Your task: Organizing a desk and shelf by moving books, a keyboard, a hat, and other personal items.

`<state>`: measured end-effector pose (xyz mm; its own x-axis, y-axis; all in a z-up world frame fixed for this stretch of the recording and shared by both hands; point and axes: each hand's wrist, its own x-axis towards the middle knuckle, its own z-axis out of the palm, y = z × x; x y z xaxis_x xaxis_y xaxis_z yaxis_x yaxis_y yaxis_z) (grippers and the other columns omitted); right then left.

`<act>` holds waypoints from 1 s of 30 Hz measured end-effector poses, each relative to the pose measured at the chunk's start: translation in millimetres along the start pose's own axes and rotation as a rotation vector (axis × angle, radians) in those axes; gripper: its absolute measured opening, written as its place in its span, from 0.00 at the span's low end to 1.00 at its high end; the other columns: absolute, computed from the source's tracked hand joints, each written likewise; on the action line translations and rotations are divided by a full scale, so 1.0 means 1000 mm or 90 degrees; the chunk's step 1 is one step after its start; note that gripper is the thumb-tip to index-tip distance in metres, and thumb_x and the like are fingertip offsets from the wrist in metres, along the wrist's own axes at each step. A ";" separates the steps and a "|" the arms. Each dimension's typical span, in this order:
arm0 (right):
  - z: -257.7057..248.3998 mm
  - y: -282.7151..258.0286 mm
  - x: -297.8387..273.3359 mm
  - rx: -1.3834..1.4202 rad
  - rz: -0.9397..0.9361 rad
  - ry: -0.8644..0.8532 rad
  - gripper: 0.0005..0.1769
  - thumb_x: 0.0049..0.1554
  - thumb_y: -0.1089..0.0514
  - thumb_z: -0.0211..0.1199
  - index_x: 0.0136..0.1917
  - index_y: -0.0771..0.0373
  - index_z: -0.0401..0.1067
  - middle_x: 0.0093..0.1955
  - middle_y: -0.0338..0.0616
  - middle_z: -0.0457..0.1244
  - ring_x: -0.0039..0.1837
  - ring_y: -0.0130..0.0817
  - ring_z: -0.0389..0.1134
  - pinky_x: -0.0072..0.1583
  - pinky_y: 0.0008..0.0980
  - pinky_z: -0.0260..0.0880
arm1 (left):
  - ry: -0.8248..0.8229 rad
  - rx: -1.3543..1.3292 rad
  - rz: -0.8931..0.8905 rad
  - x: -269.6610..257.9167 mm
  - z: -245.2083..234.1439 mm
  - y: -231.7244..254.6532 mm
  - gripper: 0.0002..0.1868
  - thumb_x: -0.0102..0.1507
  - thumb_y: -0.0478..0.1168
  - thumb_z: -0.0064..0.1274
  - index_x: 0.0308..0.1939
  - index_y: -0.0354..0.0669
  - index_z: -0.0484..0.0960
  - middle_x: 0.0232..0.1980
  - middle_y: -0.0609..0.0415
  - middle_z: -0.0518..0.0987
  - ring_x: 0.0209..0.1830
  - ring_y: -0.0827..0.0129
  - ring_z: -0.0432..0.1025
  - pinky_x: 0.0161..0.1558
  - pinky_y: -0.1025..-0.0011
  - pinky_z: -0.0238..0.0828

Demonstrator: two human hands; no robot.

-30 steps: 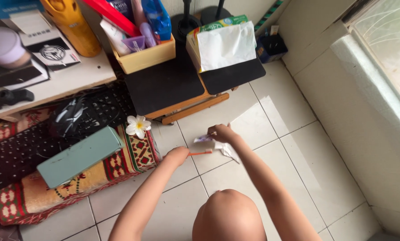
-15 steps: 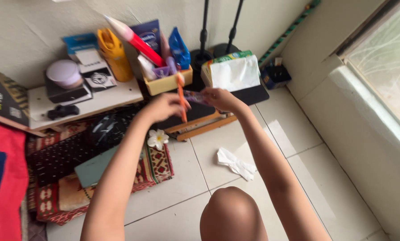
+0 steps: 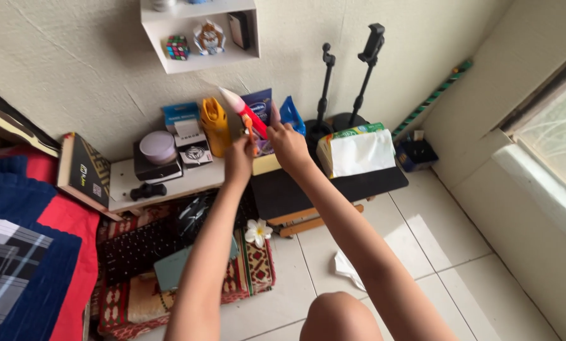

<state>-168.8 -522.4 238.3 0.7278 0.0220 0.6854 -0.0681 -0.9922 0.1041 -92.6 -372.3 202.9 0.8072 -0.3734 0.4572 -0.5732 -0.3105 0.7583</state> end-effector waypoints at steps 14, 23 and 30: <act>0.044 -0.008 -0.009 0.089 0.012 -0.043 0.29 0.56 0.54 0.66 0.68 0.52 0.60 0.48 0.36 0.58 0.40 0.42 0.73 0.38 0.35 0.76 | -0.047 0.120 -0.101 0.002 0.030 -0.020 0.03 0.63 0.32 0.57 0.40 0.36 0.85 0.36 0.42 0.84 0.42 0.46 0.80 0.46 0.56 0.78; 0.013 -0.014 -0.016 -0.148 -0.172 0.020 0.22 0.47 0.61 0.70 0.57 0.58 0.75 0.71 0.52 0.57 0.65 0.50 0.64 0.49 0.25 0.77 | -0.034 0.137 -0.053 -0.015 0.015 0.000 0.08 0.57 0.35 0.66 0.35 0.37 0.82 0.39 0.44 0.78 0.46 0.44 0.76 0.50 0.56 0.75; -0.004 -0.044 -0.064 0.254 0.033 -0.178 0.08 0.58 0.46 0.60 0.42 0.47 0.66 0.31 0.31 0.63 0.36 0.43 0.72 0.38 0.43 0.73 | -0.105 0.102 -0.111 -0.053 -0.035 0.002 0.20 0.63 0.27 0.58 0.51 0.24 0.63 0.50 0.30 0.71 0.55 0.36 0.74 0.50 0.49 0.80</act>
<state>-215.3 -479.6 192.3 0.8898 -0.0080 0.4562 0.1177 -0.9620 -0.2463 -131.3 -323.0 196.4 0.8688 -0.4361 0.2346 -0.4538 -0.5113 0.7298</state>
